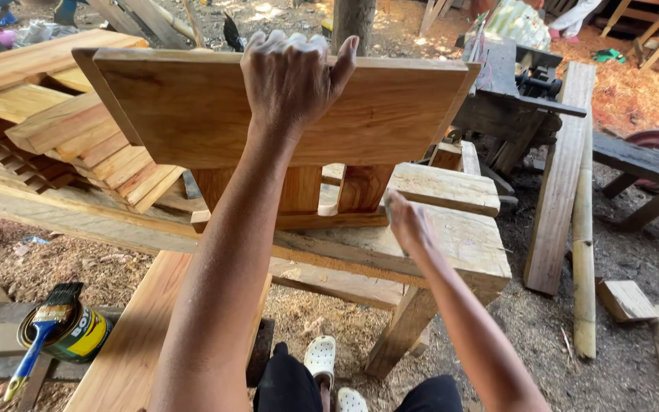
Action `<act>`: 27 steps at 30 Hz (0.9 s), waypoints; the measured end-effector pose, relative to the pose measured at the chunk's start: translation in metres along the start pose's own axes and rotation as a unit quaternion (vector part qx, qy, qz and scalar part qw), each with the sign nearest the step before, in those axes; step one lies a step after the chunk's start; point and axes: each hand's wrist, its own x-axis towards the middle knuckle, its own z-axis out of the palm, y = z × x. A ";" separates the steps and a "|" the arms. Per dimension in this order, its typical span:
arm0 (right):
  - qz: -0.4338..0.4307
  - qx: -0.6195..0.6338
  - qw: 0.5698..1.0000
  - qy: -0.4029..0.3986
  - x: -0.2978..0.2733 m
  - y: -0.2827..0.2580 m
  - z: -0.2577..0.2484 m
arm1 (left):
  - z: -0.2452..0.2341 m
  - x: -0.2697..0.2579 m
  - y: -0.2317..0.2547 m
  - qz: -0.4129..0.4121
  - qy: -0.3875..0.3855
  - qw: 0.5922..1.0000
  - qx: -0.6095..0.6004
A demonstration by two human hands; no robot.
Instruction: The person sands a wooden chair backrest using a sanding block. They hold the piece with one hand and rub the sanding block over the edges and surfaces, flipping the piece to work on different sides.
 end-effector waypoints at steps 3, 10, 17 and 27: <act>0.006 -0.003 1.000 -0.017 0.028 0.015 0.005 | 0.007 -0.003 0.003 0.001 0.000 1.000 0.000; -0.012 -0.045 0.998 -0.050 -0.029 -0.015 -0.019 | 0.005 -0.003 0.003 -0.013 -0.017 1.000 0.006; 0.007 -0.057 0.998 0.000 0.026 0.004 0.002 | 0.000 0.000 0.003 -0.003 -0.017 1.000 0.011; -0.015 0.074 0.997 0.036 -0.024 0.004 0.015 | 0.002 0.001 0.003 -0.002 -0.019 1.000 0.003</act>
